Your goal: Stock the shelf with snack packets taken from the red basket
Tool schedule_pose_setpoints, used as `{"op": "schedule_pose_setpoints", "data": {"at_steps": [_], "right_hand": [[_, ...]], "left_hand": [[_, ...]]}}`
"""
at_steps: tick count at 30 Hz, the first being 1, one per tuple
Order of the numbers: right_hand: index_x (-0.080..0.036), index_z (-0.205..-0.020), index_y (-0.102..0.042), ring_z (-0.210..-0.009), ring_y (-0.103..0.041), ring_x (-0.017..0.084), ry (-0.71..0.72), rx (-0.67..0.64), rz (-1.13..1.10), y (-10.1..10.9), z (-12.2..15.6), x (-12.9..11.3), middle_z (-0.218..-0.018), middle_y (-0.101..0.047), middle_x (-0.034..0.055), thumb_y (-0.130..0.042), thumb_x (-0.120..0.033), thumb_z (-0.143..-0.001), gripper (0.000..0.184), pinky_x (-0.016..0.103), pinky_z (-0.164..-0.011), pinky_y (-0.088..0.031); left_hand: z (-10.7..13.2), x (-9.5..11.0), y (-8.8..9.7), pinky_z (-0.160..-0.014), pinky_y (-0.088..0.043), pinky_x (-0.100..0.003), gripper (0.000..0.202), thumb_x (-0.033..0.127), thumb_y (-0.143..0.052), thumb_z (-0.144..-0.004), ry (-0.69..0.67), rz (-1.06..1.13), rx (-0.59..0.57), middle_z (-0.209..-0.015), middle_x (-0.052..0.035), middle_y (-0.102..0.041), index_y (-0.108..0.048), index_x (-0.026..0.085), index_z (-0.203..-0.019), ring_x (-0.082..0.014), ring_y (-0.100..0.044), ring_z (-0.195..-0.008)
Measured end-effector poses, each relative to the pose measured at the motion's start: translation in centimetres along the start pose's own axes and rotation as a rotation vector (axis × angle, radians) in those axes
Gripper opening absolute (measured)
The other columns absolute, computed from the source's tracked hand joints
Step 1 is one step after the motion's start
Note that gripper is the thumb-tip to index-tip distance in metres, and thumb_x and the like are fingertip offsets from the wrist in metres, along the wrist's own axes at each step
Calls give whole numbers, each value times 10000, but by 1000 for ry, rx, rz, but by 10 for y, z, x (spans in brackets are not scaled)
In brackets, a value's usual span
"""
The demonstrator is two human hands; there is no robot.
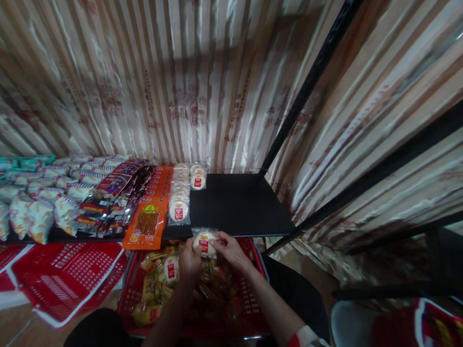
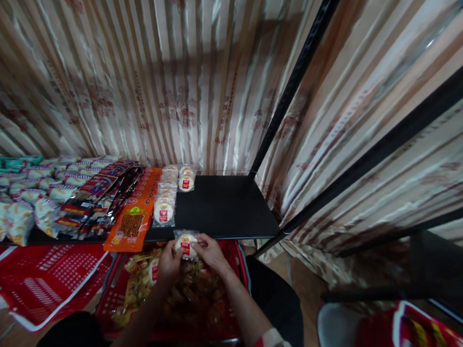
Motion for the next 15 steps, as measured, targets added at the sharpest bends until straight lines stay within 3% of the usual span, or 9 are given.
{"op": "schedule_pose_setpoints", "data": {"at_steps": [15], "right_hand": [[-171, -768, -631, -614, -566, 140, 38, 105, 65, 18, -9, -6, -678, -633, 9, -671, -540, -608, 404, 250, -602, -452]], "left_hand": [[-21, 28, 2, -790, -430, -261, 196, 210, -476, -806, 4, -114, 0, -959, -54, -671, -559, 188, -982, -171, -615, -870]]}}
Point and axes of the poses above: each hand's wrist, its own z-axis away from the middle knuckle, its own y-axis out of the back of the hand, x = y × z, the point moved 9 cm from there along -z, towards the middle knuckle
